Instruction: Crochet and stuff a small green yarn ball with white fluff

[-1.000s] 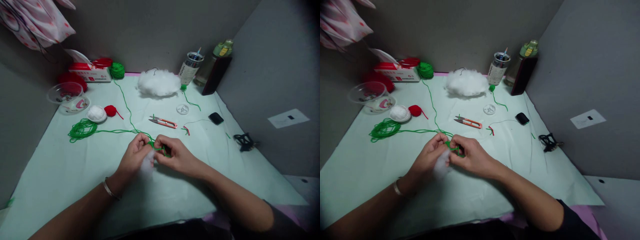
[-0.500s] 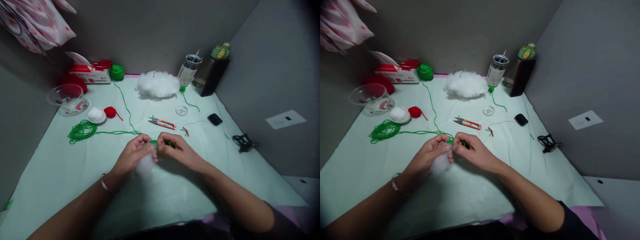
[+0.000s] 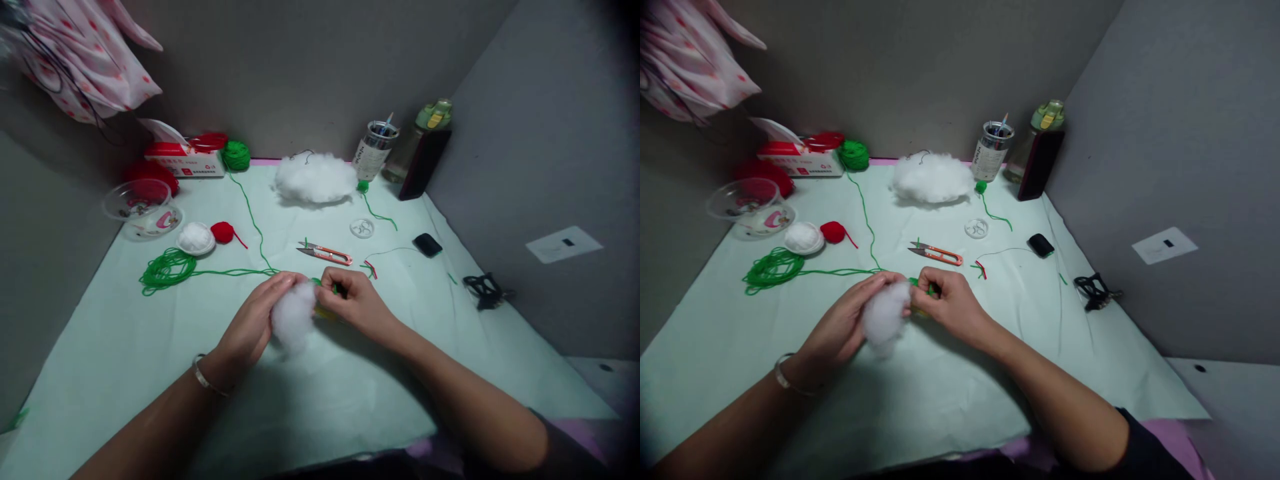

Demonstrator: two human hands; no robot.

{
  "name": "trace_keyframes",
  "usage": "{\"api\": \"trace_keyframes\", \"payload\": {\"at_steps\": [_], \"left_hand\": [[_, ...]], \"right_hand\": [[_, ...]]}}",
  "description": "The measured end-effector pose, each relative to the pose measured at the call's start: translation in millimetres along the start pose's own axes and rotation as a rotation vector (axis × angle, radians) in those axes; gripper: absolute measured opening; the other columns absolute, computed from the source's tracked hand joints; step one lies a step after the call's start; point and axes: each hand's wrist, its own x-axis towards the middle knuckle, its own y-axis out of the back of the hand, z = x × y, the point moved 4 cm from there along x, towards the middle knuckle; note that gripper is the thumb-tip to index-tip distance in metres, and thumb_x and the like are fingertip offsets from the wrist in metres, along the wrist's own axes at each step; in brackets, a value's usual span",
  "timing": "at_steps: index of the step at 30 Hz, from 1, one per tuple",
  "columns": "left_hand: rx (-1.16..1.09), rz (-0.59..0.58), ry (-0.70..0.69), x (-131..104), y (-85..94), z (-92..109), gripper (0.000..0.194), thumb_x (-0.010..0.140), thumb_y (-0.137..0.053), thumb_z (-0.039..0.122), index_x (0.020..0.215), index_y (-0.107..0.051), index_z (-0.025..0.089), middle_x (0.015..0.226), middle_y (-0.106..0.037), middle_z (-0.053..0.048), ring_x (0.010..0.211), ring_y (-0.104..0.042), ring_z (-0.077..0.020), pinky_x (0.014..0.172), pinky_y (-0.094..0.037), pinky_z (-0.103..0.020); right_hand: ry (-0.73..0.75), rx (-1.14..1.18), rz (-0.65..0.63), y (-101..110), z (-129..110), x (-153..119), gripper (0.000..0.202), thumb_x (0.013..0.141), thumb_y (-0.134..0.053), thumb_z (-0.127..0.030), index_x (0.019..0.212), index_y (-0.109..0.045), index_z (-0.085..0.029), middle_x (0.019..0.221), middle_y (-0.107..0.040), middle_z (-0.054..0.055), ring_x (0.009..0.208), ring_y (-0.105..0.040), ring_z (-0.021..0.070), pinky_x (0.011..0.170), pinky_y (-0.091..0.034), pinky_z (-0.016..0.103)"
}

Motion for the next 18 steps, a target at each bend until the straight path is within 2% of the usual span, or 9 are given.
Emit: {"api": "trace_keyframes", "payload": {"at_steps": [3, 6, 10, 14, 16, 18], "left_hand": [[0.022, 0.016, -0.009, 2, 3.0, -1, 0.038, 0.076, -0.086, 0.037, 0.103, -0.07, 0.016, 0.089, -0.07, -0.003, 0.079, -0.063, -0.0157, 0.069, -0.049, -0.024], [0.046, 0.022, -0.023, 4, 5.4, -7, 0.037, 0.07, -0.09, 0.03, 0.095, -0.068, 0.016, 0.082, -0.067, -0.001, 0.073, -0.06, -0.0135, 0.065, -0.045, -0.023], [0.101, 0.058, -0.042, 5, 6.2, -11, 0.031, 0.072, -0.085, 0.032, 0.086, -0.061, 0.018, 0.073, -0.058, 0.004, 0.06, -0.05, -0.0104, 0.057, -0.038, -0.022], [0.286, 0.145, -0.175, 2, 5.1, -3, 0.022, 0.073, -0.075, 0.022, 0.076, -0.053, 0.02, 0.068, -0.05, 0.006, 0.061, -0.042, -0.0108, 0.057, -0.034, -0.022], [0.342, 0.169, -0.227, 1, 4.3, -1, 0.023, 0.073, -0.073, 0.017, 0.072, -0.049, 0.02, 0.068, -0.046, 0.006, 0.064, -0.041, -0.0116, 0.06, -0.035, -0.022], [0.329, 0.156, -0.221, 0, 3.9, -2, 0.022, 0.077, -0.071, 0.018, 0.074, -0.049, 0.021, 0.069, -0.045, 0.006, 0.065, -0.04, -0.0118, 0.06, -0.034, -0.022]], "right_hand": [[0.022, 0.023, 0.013, 1, 0, 0, 0.029, 0.086, -0.062, -0.032, 0.065, -0.045, -0.022, 0.057, -0.04, -0.008, 0.054, -0.032, 0.0089, 0.052, -0.024, 0.026], [0.047, 0.021, -0.024, -1, -3, -1, 0.025, 0.09, -0.06, -0.031, 0.07, -0.049, -0.021, 0.062, -0.044, -0.007, 0.058, -0.036, 0.0099, 0.055, -0.028, 0.026], [0.075, 0.018, -0.113, -5, -9, -5, 0.015, 0.09, -0.057, -0.026, 0.076, -0.051, -0.021, 0.067, -0.046, -0.006, 0.062, -0.039, 0.0109, 0.057, -0.03, 0.026], [0.152, -0.01, -0.174, -12, -12, -8, 0.015, 0.081, -0.06, -0.017, 0.078, -0.046, -0.022, 0.07, -0.043, -0.006, 0.064, -0.038, 0.0106, 0.059, -0.032, 0.025], [0.182, -0.052, -0.158, -16, -10, -8, 0.016, 0.078, -0.06, -0.015, 0.077, -0.045, -0.023, 0.07, -0.044, -0.007, 0.063, -0.038, 0.0103, 0.059, -0.032, 0.025], [0.173, -0.082, -0.109, -17, -6, -7, 0.017, 0.078, -0.059, -0.015, 0.075, -0.044, -0.023, 0.067, -0.043, -0.007, 0.061, -0.037, 0.0099, 0.058, -0.03, 0.025]]}}
